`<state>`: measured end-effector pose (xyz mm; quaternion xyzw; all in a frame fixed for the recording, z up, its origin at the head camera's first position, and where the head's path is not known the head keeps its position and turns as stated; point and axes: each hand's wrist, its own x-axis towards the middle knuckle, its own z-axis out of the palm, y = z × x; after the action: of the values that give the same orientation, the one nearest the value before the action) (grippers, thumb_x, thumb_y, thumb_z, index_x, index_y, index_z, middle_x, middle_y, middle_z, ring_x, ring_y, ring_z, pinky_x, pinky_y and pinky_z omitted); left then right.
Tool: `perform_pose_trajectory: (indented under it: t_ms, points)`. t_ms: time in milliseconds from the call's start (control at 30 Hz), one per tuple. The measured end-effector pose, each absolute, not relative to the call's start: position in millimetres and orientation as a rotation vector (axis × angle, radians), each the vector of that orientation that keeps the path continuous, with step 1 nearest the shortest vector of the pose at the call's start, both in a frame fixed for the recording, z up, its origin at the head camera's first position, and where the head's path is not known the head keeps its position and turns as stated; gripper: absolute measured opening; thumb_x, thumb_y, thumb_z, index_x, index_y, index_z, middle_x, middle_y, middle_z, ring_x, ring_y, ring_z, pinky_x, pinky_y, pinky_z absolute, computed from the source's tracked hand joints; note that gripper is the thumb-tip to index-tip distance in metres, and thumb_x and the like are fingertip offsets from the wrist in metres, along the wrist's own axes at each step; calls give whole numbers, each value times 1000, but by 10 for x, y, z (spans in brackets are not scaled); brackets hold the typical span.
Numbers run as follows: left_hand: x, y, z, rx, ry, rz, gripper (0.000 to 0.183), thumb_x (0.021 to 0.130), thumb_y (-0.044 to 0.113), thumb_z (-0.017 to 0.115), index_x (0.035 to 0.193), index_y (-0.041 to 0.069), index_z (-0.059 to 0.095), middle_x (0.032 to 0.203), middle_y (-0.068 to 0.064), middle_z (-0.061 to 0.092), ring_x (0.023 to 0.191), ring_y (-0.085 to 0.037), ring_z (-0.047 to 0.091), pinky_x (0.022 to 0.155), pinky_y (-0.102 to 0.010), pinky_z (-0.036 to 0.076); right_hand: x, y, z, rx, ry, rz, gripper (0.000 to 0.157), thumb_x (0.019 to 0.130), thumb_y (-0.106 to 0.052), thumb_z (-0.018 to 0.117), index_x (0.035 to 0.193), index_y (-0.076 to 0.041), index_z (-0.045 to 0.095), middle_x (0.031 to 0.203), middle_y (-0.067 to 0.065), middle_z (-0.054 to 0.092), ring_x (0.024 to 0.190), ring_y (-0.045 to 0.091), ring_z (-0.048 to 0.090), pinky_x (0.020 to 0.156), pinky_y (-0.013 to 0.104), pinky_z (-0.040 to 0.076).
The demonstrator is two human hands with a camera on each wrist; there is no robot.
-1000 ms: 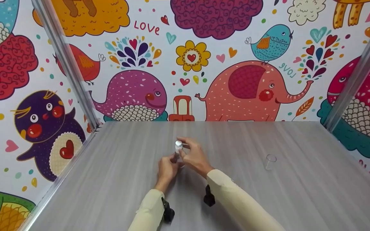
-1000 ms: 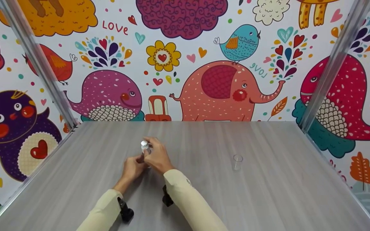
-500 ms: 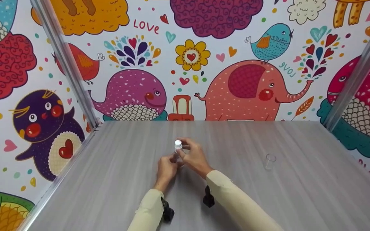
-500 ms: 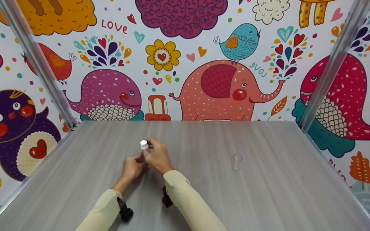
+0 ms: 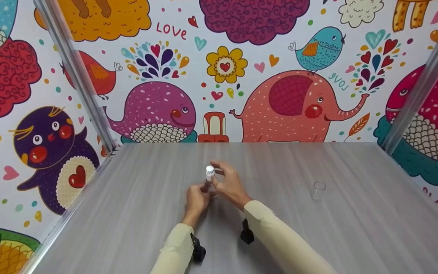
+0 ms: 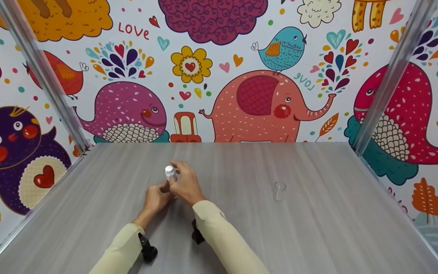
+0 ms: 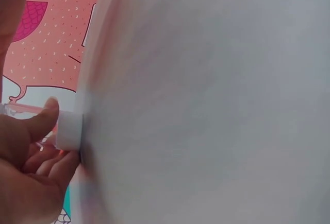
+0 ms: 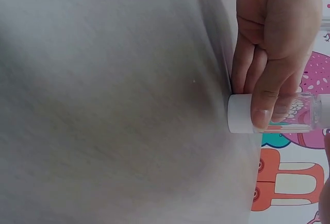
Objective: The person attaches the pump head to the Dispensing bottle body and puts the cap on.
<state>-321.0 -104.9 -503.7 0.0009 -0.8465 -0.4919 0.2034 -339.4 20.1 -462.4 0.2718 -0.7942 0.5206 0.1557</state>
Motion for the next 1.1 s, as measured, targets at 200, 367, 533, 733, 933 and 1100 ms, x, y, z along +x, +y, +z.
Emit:
perform_pose_trajectory:
  t_ms: [200,367,533,733,933,1100]
  points:
    - [-3201,-1055,-5049,-5,-2379,-1367,19,75,-5,71,64,2,57,58,5,41,55,-10,39,53,-23,31,-3376,199,-4639,774,-2355,1458,42,92,1,65,133,2,57,128,15,64,116,28,66,102,41,51]
    - [-3187,-1064,-5038,-22,-2366,-1384,15,75,-4,71,67,1,60,59,5,41,56,-10,40,53,-23,31,-3391,192,-4632,778,-2367,1450,43,89,2,68,131,1,58,126,15,65,115,28,66,101,38,52]
    - [-3168,-1066,-5031,-35,-2370,-1370,9,75,-3,73,72,-1,65,60,5,42,56,-11,39,53,-24,31,-3402,192,-4642,763,-2378,1456,43,87,2,70,129,2,59,123,15,67,114,27,66,99,35,53]
    - [-3186,-1064,-5020,2,-2397,-1341,6,73,-2,76,75,-2,69,61,2,47,59,-14,40,56,-27,33,-3393,209,-4602,759,-2394,1435,51,85,-5,76,132,0,56,125,14,64,117,27,64,100,40,52]
    - [-3200,-1062,-5004,63,-2443,-1298,9,75,2,77,72,2,68,60,2,47,59,-15,42,57,-29,34,-3376,215,-4561,762,-2398,1463,51,88,-5,73,136,-5,55,135,15,61,123,27,61,104,43,49]
    - [-3207,-1061,-5005,42,-2445,-1325,8,76,0,74,73,2,67,60,5,43,58,-13,41,55,-27,32,-3375,214,-4556,793,-2404,1446,42,91,0,66,133,-3,58,130,13,64,119,25,65,104,39,50]
